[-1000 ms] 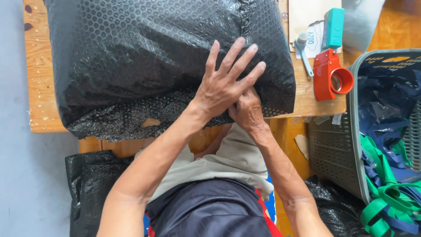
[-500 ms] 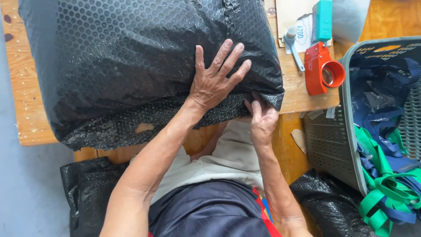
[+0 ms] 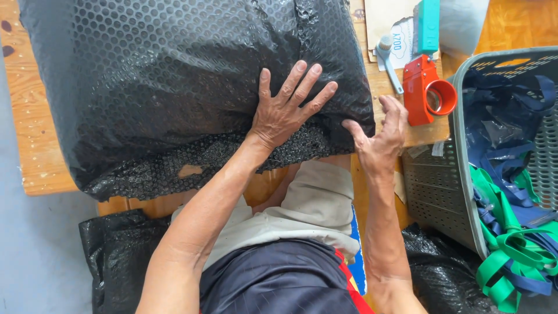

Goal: Sealing a black bubble wrap package using a red tape dispenser and smoothing the tape by hand.

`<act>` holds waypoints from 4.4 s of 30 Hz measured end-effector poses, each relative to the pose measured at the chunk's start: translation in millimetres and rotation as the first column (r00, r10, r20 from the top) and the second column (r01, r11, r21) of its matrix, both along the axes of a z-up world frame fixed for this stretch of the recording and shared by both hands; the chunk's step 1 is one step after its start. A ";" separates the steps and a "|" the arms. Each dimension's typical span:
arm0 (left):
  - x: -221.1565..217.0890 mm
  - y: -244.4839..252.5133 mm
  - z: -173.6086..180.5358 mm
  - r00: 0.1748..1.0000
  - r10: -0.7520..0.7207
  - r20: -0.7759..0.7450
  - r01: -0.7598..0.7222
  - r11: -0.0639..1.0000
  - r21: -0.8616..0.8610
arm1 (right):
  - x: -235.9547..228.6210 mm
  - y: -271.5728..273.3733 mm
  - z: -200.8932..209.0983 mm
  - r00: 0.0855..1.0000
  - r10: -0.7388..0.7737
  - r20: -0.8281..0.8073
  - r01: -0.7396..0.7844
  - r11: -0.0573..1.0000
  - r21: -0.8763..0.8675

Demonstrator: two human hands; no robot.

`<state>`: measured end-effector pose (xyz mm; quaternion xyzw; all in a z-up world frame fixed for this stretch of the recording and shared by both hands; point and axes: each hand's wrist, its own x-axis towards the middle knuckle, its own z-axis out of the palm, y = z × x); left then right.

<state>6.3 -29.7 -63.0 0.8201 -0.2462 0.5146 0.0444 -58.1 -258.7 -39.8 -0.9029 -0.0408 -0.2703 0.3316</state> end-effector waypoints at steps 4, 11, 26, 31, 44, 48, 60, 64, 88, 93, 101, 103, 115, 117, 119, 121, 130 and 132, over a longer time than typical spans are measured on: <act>3.0 -0.7 -7.9 1.000 -0.029 0.000 0.029 0.999 -0.027 | 12.2 14.7 0.8 0.997 0.038 -0.064 -0.038 0.999 -0.001; -0.2 4.8 -8.0 0.997 -0.057 -0.045 0.057 0.998 -0.004 | 19.1 -3.5 -61.1 0.987 -0.098 0.130 0.118 0.981 -0.156; 5.5 4.6 -16.6 0.998 -0.057 -0.011 0.057 0.998 0.006 | -9.6 -9.9 -69.1 0.963 -0.246 0.113 0.249 0.968 -0.021; 6.6 3.5 -16.4 0.999 -0.043 0.013 0.043 0.999 -0.015 | -18.1 16.0 -17.5 0.991 -0.126 0.054 0.126 0.992 0.000; -28.8 8.7 -20.9 0.914 0.143 -0.378 -0.066 0.976 0.209 | 34.7 158.5 103.7 0.786 0.616 0.062 -0.498 0.688 -0.528; -39.1 6.5 -17.6 0.892 0.095 -0.441 -0.044 0.991 0.124 | 42.1 228.8 127.8 0.715 0.649 -0.260 -0.610 0.398 -0.685; -166.9 131.4 -0.4 0.918 0.037 -0.394 -0.169 0.937 -0.306 | 41.4 270.0 69.0 0.713 0.680 -0.170 -0.550 0.393 -0.737; -193.7 231.0 31.3 0.858 0.411 -0.308 -0.514 0.701 -0.494 | 40.9 270.6 70.9 0.713 0.677 -0.181 -0.560 0.396 -0.728; -160.7 302.7 -12.5 0.651 0.181 -0.737 -0.756 0.247 -0.606 | 48.0 276.0 42.6 0.775 0.618 -0.129 -0.475 0.436 -0.764; -172.1 274.2 2.9 0.674 0.085 -0.734 -0.709 -0.206 -0.675 | 47.2 275.3 42.3 0.774 0.627 -0.087 -0.450 0.450 -0.771; -192.5 176.8 -35.7 0.841 -0.238 -0.486 -0.508 -0.659 -0.556 | 48.5 273.6 37.3 0.769 0.635 -0.081 -0.442 0.435 -0.784; -187.6 157.3 -39.7 0.815 -0.246 -0.525 -0.542 -0.644 -0.539 | 47.5 270.2 42.3 0.769 0.631 -0.099 -0.451 0.425 -0.785; -179.2 101.0 -14.2 0.852 -0.466 -0.238 -0.522 -0.788 -0.327 | 57.2 234.6 80.5 0.625 0.779 -0.046 -0.478 0.335 -0.812; -177.0 98.3 -10.1 0.829 -0.531 -0.174 -0.557 -0.766 -0.320 | 59.5 234.0 79.2 0.635 0.772 0.006 -0.402 0.338 -0.851; -174.8 100.2 -7.0 0.838 -0.531 -0.128 -0.543 -0.783 -0.304 | 57.7 233.8 78.9 0.636 0.772 -0.005 -0.427 0.347 -0.835; -167.1 104.2 -1.0 0.846 -0.528 -0.082 -0.526 -0.798 -0.293 | 59.0 235.5 78.7 0.636 0.772 -0.008 -0.449 0.361 -0.818; -113.0 111.3 36.2 0.865 -0.502 -0.013 -0.458 -0.777 -0.431 | 61.3 235.1 69.9 0.582 0.809 0.083 -0.541 0.461 -0.703; -104.5 110.8 41.6 0.888 -0.459 -0.037 -0.417 -0.769 -0.484 | 60.4 235.4 70.9 0.565 0.820 0.090 -0.606 0.486 -0.630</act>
